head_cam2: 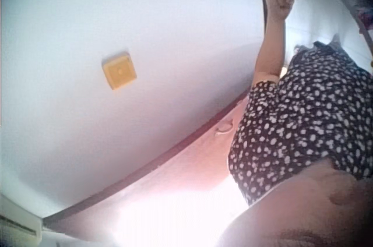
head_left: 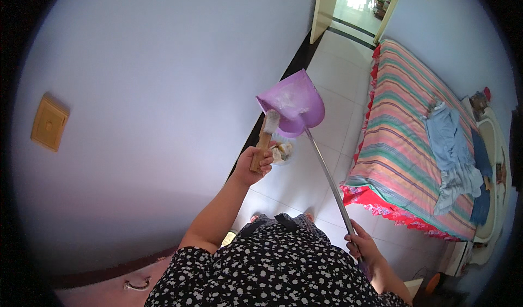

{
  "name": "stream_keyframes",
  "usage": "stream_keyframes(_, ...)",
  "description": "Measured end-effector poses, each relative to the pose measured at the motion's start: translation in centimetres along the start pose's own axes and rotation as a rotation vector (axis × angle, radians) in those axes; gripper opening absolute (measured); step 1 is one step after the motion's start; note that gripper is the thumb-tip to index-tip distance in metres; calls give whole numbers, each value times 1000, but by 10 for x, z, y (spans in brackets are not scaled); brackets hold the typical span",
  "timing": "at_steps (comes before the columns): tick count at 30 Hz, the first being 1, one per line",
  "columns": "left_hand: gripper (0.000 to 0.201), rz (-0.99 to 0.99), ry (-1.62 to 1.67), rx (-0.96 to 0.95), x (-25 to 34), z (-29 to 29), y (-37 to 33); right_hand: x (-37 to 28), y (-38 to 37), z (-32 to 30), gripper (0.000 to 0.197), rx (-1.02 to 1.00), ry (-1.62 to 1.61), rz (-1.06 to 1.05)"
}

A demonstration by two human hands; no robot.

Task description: The person cleans a window sill and floor baseboards using a brush and a dustpan. They also move several pairs of shoes from a cluttered floor area onto the window sill to clear the space.

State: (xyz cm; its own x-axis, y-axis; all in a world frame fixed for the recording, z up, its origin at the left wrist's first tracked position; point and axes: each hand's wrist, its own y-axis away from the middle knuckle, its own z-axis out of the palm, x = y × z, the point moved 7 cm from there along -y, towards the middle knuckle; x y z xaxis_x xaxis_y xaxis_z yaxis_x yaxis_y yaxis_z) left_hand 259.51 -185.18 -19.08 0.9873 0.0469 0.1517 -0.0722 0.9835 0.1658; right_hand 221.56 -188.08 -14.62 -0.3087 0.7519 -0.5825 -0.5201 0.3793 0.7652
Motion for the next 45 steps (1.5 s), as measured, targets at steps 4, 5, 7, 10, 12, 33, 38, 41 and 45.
stream_keyframes(4, 45, -67, -53, 41, 11, 0, 6, -21, -20, 28, 61, -82, -166, 7)
stream_keyframes(5, 46, -72, -59, 71, 13, -2, 5, -30, -24, 33, 59, -111, -198, 8)
stream_keyframes(7, 40, -57, -137, 113, 22, -18, -7, -55, -33, 48, 54, -124, -218, 14)
stream_keyframes(10, 39, -84, -297, 222, 23, -30, -35, -90, -54, 53, 54, -202, -268, -26)
stream_keyframes(12, 39, -107, -455, 335, 11, -24, -61, -121, -61, 60, 52, -265, -258, -32)
stream_keyframes(33, 34, 25, -474, 215, -85, 135, -525, -445, -157, -161, 60, -277, 445, -725)
stream_keyframes(38, 35, 13, -471, 202, -93, 141, -626, -547, -232, -166, 61, 214, 640, -1254)
stream_keyframes(41, 36, 16, -522, 145, -81, 157, -684, -601, -303, -179, 35, 56, 28, -1186)
stream_keyframes(45, 34, -53, -612, 91, -51, 189, -768, -693, -346, -192, 15, 79, -220, -1328)
